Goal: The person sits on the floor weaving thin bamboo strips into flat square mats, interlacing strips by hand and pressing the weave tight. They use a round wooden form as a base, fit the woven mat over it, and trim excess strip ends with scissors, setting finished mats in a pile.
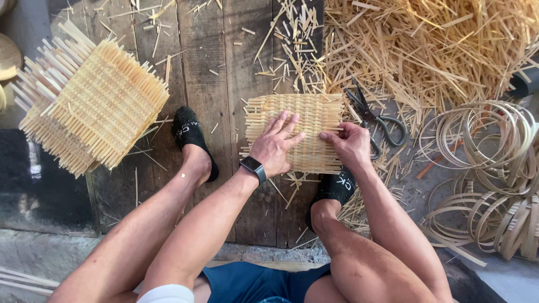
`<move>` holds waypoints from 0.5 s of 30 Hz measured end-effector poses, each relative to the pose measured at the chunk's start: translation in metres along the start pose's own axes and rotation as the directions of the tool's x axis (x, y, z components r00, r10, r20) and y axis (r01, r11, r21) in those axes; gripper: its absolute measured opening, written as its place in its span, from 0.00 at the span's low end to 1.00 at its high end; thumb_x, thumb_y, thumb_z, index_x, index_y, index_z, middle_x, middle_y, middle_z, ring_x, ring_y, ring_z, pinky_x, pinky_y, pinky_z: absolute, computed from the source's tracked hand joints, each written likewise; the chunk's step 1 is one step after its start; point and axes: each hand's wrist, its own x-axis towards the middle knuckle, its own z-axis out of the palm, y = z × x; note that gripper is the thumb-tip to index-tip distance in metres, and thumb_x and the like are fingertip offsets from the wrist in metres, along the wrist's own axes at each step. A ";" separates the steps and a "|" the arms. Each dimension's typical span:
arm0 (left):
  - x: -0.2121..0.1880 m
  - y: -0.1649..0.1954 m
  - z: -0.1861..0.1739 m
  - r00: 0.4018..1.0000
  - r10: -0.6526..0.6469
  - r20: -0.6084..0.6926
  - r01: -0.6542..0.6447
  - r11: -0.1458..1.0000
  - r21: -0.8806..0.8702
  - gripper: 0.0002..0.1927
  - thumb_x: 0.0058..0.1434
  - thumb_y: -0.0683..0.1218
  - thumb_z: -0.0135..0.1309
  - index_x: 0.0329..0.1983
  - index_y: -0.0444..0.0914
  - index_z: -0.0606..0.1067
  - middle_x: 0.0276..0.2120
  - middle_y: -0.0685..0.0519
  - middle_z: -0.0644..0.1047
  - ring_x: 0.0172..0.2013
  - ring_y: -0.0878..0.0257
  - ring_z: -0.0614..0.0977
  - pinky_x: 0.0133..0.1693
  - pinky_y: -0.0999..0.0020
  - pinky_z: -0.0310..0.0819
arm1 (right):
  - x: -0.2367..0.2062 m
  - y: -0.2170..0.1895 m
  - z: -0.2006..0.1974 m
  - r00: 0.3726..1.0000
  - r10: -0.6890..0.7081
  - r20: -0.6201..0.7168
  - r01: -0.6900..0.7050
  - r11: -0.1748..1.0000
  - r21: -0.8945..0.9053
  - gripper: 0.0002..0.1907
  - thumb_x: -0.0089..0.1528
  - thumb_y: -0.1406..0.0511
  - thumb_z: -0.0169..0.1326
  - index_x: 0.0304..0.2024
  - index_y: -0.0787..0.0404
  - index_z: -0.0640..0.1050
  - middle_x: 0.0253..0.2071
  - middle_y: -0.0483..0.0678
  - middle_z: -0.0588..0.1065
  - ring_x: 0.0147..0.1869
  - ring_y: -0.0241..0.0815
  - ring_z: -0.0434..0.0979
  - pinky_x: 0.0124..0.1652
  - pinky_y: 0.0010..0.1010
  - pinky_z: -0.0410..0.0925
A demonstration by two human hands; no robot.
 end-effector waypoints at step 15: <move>-0.001 0.017 -0.012 0.998 -0.013 0.054 0.015 0.999 -0.037 0.46 0.38 0.48 0.74 0.65 0.47 0.72 0.74 0.45 0.54 0.74 0.46 0.51 0.72 0.55 0.46 | -0.005 0.006 -0.002 1.000 -0.025 -0.015 0.024 0.999 -0.033 0.19 0.51 0.62 0.71 0.42 0.65 0.84 0.31 0.47 0.82 0.32 0.34 0.80 0.34 0.28 0.73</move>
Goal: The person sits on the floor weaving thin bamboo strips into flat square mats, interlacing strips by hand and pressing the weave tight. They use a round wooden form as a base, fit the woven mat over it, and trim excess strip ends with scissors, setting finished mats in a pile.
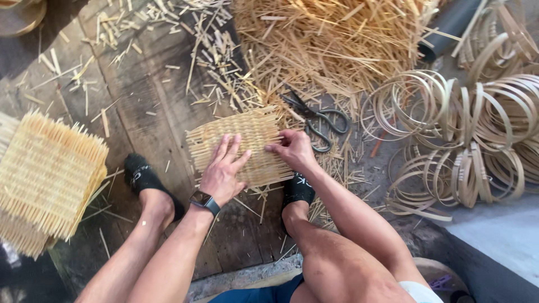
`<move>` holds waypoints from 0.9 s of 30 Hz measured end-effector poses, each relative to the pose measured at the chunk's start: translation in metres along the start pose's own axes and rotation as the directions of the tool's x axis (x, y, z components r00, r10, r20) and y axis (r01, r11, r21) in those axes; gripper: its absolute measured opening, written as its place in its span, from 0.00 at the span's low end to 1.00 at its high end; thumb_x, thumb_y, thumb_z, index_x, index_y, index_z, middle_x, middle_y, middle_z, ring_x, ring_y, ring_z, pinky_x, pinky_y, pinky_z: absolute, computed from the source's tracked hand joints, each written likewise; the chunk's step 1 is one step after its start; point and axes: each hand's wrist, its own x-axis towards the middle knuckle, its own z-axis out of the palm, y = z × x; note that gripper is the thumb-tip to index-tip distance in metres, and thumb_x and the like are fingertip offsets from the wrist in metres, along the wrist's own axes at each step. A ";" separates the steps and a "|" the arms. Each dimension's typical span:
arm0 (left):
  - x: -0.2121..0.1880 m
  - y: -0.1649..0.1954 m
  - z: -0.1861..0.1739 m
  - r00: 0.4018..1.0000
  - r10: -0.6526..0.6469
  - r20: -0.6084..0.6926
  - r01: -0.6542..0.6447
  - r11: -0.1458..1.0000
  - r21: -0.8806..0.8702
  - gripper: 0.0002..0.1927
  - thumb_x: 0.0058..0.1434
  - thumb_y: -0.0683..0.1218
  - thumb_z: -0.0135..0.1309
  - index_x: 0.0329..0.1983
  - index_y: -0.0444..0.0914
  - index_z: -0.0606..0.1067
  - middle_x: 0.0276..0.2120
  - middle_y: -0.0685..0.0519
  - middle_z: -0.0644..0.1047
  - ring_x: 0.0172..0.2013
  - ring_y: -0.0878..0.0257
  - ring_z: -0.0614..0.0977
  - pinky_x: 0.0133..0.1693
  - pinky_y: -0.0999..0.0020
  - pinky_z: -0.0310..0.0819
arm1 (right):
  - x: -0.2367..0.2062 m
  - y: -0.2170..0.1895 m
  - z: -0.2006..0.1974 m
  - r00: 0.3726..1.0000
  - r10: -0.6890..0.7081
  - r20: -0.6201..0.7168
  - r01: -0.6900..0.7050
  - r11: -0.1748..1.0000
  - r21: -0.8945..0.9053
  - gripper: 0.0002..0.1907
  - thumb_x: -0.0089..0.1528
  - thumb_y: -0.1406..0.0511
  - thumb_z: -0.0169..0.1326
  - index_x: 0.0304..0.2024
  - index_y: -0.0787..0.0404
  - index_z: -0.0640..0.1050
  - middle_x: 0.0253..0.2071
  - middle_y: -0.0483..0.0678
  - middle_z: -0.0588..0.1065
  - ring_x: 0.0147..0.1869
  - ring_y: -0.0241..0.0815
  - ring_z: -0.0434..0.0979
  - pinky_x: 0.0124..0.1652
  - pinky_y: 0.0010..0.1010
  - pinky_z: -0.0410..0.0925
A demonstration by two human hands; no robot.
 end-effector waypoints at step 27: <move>0.024 0.082 -0.055 0.954 -0.297 0.036 -0.085 -0.385 -0.919 0.27 0.66 0.56 0.56 0.62 0.35 0.74 0.36 0.53 0.80 0.36 0.64 0.80 0.38 0.66 0.78 | -0.131 -0.113 -0.104 0.439 -0.810 0.389 0.861 0.256 -0.439 0.13 0.51 0.72 0.58 0.39 0.62 0.77 0.38 0.48 0.72 0.40 0.48 0.76 0.40 0.38 0.70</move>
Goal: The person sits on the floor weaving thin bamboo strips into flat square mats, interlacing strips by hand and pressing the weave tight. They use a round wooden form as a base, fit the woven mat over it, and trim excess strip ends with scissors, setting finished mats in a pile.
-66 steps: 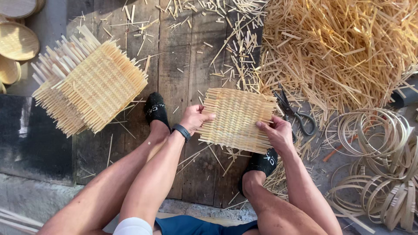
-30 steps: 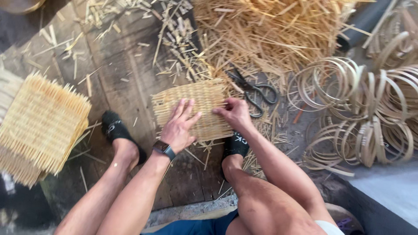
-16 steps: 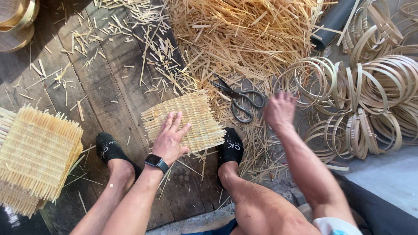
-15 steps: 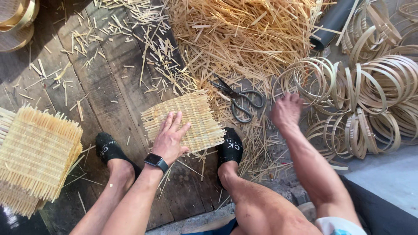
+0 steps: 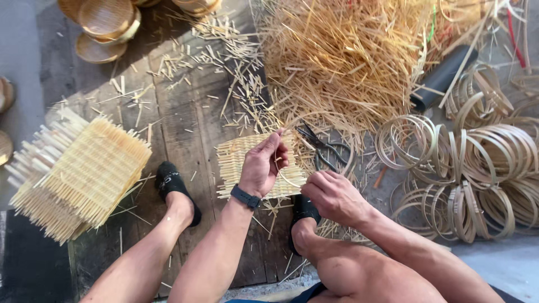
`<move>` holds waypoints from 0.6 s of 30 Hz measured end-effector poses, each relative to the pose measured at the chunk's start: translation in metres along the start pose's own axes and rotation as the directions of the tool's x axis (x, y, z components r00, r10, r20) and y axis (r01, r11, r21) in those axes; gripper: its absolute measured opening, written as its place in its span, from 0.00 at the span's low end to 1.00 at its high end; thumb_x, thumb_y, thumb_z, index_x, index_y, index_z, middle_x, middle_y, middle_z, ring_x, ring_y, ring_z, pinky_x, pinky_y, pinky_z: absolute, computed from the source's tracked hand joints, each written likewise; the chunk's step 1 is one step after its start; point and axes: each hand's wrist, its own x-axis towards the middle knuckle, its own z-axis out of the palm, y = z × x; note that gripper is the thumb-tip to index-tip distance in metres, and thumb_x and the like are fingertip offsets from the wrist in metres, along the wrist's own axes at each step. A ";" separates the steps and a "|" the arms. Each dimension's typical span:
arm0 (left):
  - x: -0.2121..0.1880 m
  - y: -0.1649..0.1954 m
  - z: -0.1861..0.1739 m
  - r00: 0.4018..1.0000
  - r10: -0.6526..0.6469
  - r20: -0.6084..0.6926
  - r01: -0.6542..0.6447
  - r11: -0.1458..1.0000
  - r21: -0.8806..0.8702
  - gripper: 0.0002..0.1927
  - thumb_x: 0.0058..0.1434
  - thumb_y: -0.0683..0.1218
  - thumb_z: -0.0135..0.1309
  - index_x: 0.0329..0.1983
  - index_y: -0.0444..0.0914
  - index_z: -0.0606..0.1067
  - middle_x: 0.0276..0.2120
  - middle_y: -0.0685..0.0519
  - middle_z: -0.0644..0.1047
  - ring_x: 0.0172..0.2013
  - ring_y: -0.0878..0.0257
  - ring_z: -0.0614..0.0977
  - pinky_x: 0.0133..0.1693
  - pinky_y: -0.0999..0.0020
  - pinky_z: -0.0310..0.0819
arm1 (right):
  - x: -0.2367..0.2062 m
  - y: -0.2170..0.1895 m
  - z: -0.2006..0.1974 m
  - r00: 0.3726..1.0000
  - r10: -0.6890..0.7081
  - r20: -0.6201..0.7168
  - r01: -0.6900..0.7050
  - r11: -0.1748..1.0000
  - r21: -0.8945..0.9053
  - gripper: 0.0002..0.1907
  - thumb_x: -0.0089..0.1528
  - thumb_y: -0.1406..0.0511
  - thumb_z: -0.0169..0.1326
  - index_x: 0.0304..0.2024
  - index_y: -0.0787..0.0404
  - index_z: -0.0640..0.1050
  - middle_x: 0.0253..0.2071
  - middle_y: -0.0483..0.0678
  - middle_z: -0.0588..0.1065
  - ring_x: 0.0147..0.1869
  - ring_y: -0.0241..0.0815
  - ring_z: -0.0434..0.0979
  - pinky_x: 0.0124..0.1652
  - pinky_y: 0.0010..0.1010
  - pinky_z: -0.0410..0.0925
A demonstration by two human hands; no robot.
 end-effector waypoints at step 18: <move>-0.084 0.108 -0.091 0.925 -0.319 -0.206 0.122 -0.265 0.956 0.22 0.63 0.52 0.58 0.55 0.34 0.79 0.39 0.53 0.83 0.39 0.64 0.82 0.43 0.66 0.78 | -0.061 0.176 -0.075 0.690 0.632 -0.352 -0.704 0.700 -0.123 0.08 0.69 0.64 0.56 0.39 0.63 0.80 0.41 0.55 0.75 0.47 0.53 0.78 0.52 0.41 0.70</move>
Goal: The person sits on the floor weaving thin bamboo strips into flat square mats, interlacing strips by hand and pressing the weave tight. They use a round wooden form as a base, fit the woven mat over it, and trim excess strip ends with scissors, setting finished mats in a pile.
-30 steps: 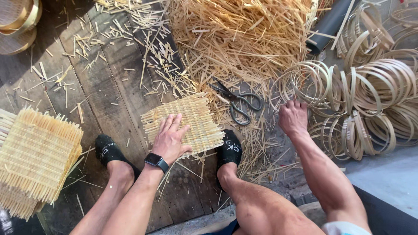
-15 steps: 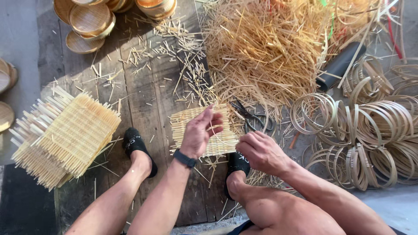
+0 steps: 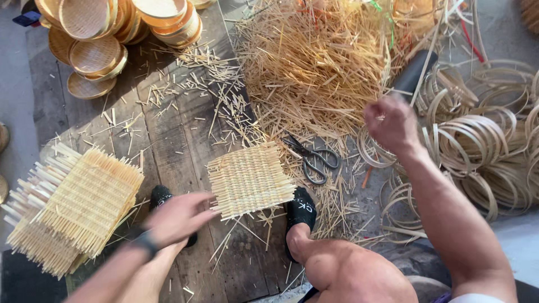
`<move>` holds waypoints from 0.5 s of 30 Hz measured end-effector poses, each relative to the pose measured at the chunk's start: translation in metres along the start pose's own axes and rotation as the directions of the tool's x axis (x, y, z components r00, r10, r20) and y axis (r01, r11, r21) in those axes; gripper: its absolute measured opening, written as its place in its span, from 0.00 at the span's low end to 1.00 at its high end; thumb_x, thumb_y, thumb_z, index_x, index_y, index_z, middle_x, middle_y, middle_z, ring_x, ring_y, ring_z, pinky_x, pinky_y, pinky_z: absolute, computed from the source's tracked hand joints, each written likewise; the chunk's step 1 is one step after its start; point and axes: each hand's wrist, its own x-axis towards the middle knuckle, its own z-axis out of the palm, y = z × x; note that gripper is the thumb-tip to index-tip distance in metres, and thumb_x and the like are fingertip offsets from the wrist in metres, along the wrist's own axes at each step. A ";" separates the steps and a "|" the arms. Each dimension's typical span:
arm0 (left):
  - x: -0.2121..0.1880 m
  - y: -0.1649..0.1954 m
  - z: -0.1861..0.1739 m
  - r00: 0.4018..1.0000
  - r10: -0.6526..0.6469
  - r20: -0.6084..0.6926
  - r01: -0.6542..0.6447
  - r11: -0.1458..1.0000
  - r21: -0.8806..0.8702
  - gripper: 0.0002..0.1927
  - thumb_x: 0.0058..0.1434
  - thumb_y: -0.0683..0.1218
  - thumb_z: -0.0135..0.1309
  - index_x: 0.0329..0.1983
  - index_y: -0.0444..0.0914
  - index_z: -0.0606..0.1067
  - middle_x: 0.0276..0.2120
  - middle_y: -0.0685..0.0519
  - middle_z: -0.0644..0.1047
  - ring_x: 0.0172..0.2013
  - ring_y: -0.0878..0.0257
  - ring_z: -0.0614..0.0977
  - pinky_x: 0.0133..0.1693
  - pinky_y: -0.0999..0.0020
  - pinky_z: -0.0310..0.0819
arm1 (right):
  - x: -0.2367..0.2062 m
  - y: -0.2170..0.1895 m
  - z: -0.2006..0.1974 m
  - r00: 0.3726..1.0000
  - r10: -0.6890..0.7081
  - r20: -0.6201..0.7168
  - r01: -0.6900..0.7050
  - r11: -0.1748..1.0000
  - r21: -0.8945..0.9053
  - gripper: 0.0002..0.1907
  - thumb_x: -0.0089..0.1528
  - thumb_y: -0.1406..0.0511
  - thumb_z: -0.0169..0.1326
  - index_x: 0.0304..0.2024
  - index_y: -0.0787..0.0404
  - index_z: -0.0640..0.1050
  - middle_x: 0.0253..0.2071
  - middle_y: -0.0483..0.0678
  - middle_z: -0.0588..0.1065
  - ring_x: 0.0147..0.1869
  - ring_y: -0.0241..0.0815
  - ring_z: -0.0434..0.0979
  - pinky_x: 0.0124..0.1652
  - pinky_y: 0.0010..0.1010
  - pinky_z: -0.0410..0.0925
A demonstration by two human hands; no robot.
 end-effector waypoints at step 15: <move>0.078 -0.094 0.101 0.769 -0.589 -0.246 0.590 0.803 -0.080 0.22 0.65 0.53 0.56 0.56 0.35 0.77 0.40 0.53 0.81 0.40 0.64 0.81 0.43 0.66 0.77 | -0.144 0.090 0.104 0.897 0.001 0.442 0.374 0.529 -0.762 0.40 0.48 0.47 0.56 0.55 0.67 0.75 0.57 0.59 0.71 0.68 0.56 0.63 0.67 0.50 0.52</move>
